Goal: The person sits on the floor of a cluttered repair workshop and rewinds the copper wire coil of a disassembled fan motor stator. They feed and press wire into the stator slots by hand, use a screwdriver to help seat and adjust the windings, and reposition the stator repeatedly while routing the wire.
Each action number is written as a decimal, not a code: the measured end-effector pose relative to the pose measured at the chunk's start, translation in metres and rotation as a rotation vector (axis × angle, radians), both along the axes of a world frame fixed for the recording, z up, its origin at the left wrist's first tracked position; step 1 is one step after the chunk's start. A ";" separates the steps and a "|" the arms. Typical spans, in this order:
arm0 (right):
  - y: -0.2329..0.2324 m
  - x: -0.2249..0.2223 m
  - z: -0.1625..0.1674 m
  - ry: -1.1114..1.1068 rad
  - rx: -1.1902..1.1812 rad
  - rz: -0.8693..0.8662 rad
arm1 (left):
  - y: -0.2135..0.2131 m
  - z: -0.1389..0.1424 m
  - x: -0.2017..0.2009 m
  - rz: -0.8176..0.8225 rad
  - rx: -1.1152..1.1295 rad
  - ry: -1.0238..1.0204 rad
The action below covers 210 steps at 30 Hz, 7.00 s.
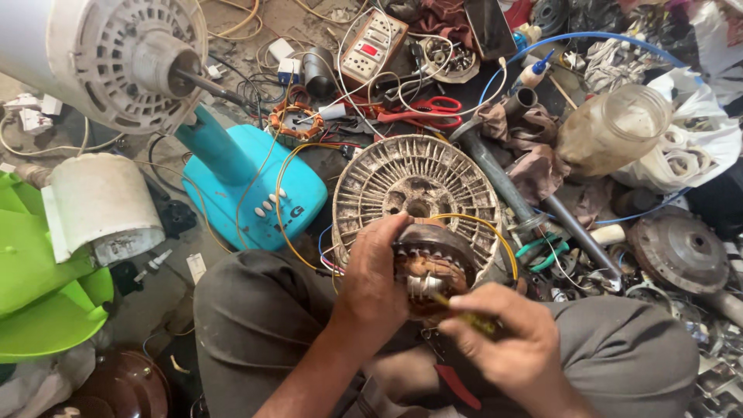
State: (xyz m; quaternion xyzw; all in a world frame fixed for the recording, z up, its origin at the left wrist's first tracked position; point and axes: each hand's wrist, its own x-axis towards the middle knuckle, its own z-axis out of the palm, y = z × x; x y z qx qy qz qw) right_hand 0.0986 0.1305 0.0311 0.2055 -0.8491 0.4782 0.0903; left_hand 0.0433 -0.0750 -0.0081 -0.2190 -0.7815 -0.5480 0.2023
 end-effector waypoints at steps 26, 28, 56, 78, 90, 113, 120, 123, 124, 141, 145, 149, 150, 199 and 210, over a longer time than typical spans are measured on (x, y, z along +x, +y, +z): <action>-0.003 -0.086 0.014 -0.396 0.051 -0.174 | 0.006 0.026 -0.027 0.058 -0.137 0.128; -0.006 -0.097 0.006 -0.416 -0.030 -0.194 | 0.008 0.024 -0.042 0.079 -0.090 0.032; 0.005 -0.114 -0.020 -0.196 0.008 -0.336 | 0.011 0.045 -0.051 -0.083 -0.687 -0.156; 0.003 -0.127 -0.009 -0.165 0.032 -0.234 | 0.015 0.056 -0.057 0.113 -0.880 -0.093; -0.013 -0.133 0.014 0.014 0.237 -0.073 | -0.004 0.025 -0.044 0.047 -0.377 -0.037; -0.010 -0.093 0.024 0.278 0.209 -0.211 | 0.009 0.029 -0.086 -0.284 0.174 -0.307; 0.011 -0.089 0.022 0.120 0.205 -0.230 | 0.031 0.011 -0.088 -0.238 0.071 -0.051; 0.031 -0.084 0.030 0.072 0.198 -0.156 | 0.037 0.007 -0.088 -0.203 0.191 -0.269; 0.038 -0.079 0.032 0.052 0.185 -0.132 | 0.039 0.005 -0.086 -0.203 0.266 -0.418; 0.034 -0.067 0.052 -0.067 0.301 -0.244 | 0.046 -0.007 -0.081 -0.198 0.317 -0.240; 0.027 -0.082 0.055 -0.082 0.370 -0.315 | 0.045 -0.004 -0.081 -0.205 0.318 -0.296; 0.024 -0.091 0.054 -0.082 0.297 -0.285 | 0.044 0.001 -0.080 -0.166 0.253 -0.125; 0.023 -0.092 0.052 -0.104 0.288 -0.291 | 0.044 0.003 -0.080 -0.160 0.232 -0.103; 0.043 -0.063 0.022 -0.631 -1.151 -0.128 | 0.042 0.031 -0.058 -0.310 0.013 -0.007; 0.072 -0.063 0.025 -0.576 -1.105 -0.101 | 0.041 0.025 -0.060 -0.318 0.069 0.015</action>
